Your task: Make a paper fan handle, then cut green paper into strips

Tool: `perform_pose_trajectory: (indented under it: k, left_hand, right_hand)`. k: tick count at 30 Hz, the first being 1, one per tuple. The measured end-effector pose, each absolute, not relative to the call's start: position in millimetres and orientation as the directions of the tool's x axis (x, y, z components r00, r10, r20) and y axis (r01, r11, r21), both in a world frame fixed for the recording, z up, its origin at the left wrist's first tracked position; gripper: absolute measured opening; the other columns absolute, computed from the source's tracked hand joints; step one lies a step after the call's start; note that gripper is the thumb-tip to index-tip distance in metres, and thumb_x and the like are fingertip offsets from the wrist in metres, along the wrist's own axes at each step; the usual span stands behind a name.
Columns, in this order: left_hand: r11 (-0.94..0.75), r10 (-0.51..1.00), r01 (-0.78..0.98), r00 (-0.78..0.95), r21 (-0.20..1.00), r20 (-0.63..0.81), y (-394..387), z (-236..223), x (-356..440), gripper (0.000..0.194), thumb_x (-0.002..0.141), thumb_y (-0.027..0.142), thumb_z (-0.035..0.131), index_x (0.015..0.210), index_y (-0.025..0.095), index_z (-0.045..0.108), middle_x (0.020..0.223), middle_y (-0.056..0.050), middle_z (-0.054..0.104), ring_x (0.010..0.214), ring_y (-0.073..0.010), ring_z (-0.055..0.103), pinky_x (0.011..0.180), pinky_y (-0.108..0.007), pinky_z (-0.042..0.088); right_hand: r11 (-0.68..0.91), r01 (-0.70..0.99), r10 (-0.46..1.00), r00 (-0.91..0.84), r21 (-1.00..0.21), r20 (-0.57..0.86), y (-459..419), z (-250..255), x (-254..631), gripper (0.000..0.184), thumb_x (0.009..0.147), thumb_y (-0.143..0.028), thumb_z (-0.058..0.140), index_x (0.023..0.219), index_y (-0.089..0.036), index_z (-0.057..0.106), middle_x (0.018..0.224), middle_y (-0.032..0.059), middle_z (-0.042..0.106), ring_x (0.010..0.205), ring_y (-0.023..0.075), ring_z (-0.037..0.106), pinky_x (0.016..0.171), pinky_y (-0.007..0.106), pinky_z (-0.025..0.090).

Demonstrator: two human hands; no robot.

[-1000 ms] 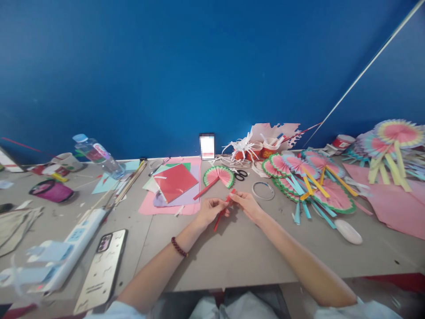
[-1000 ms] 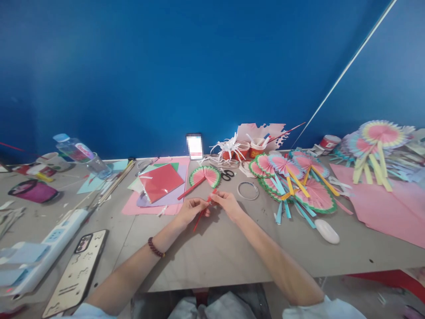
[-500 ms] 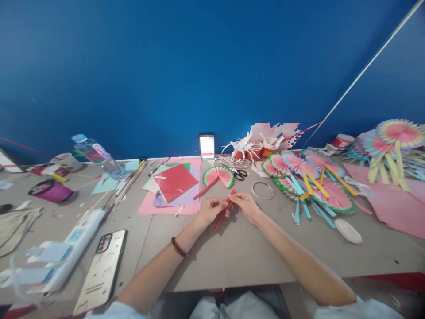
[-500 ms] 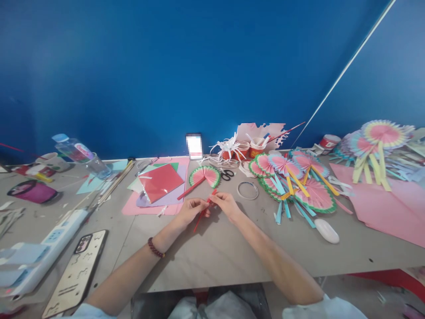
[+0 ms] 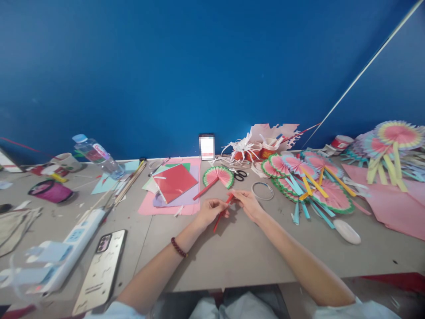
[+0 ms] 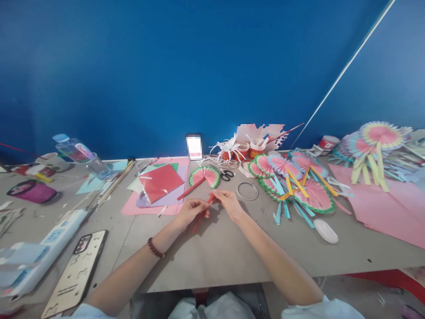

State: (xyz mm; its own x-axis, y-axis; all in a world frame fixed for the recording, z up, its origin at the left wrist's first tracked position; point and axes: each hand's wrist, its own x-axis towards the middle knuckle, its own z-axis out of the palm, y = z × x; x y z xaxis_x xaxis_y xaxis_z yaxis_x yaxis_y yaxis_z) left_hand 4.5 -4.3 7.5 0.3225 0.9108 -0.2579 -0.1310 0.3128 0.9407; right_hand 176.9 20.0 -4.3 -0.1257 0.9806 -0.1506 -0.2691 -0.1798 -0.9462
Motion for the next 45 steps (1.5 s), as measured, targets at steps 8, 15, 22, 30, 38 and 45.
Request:
perform_pose_trajectory:
  k: [8,15,22,30,38,45]
  left_hand:
    - [0.320,0.912,-0.145,0.316,0.936,-0.263,-5,7,5,0.039,0.063,0.049,0.085,0.069,0.012,0.073,0.061,-0.007,0.070,0.056,-0.0161,0.063,0.070,-0.034,0.054]
    - [0.319,0.910,-0.158,0.327,0.934,-0.255,-5,9,4,0.051,0.056,0.060,0.087,0.070,0.012,0.074,0.063,-0.007,0.071,0.056,-0.0158,0.064,0.072,-0.034,0.055]
    - [0.361,0.896,-0.191,0.343,0.913,-0.283,-3,5,7,0.060,0.053,0.060,0.089,0.081,0.008,0.076,0.068,-0.009,0.073,0.061,-0.0166,0.067,0.074,-0.033,0.055]
    - [0.432,0.849,-0.138,0.396,0.891,-0.350,1,1,2,0.051,0.058,0.054,0.089,0.081,0.010,0.077,0.076,-0.012,0.077,0.068,-0.0209,0.071,0.079,-0.036,0.055]
    - [0.438,0.840,-0.127,0.410,0.890,-0.355,2,-1,0,0.054,0.057,0.056,0.089,0.081,0.011,0.076,0.073,-0.010,0.076,0.065,-0.0179,0.071,0.072,-0.029,0.057]
    - [0.424,0.849,-0.140,0.406,0.895,-0.338,2,-1,1,0.054,0.055,0.055,0.090,0.080,0.010,0.074,0.070,-0.010,0.076,0.063,-0.0179,0.071,0.067,-0.028,0.055]
  right_hand:
    - [-0.093,-0.250,0.995,-0.064,-0.964,-0.079,20,-5,177,0.051,0.062,-0.070,0.077,0.065,-0.019,0.077,0.066,0.0053,0.071,0.060,0.0147,0.059,0.070,0.034,0.050]
    - [-0.183,-0.175,0.973,-0.175,-0.968,-0.152,13,-2,173,0.047,0.054,-0.061,0.086,0.070,-0.018,0.077,0.064,0.0032,0.071,0.061,0.0153,0.060,0.068,0.033,0.048]
    - [-0.116,-0.073,0.993,-0.044,-0.991,-0.113,11,2,167,0.045,0.052,-0.060,0.084,0.056,-0.019,0.067,0.057,0.0012,0.066,0.058,0.0147,0.055,0.063,0.031,0.045]
    - [-0.066,-0.029,0.988,0.137,-0.997,-0.069,18,-2,173,0.055,0.051,-0.070,0.080,0.051,-0.019,0.061,0.050,-0.0002,0.058,0.052,0.0117,0.046,0.055,0.027,0.036]
    - [-0.055,-0.047,0.985,0.162,-0.997,-0.062,16,-4,171,0.054,0.052,-0.069,0.080,0.053,-0.018,0.062,0.050,-0.0003,0.058,0.052,0.0119,0.047,0.056,0.028,0.037]
    - [-0.034,-0.037,0.984,0.174,-0.999,-0.040,16,-4,170,0.055,0.054,-0.070,0.079,0.051,-0.019,0.059,0.049,-0.0006,0.057,0.050,0.0117,0.046,0.054,0.028,0.037]
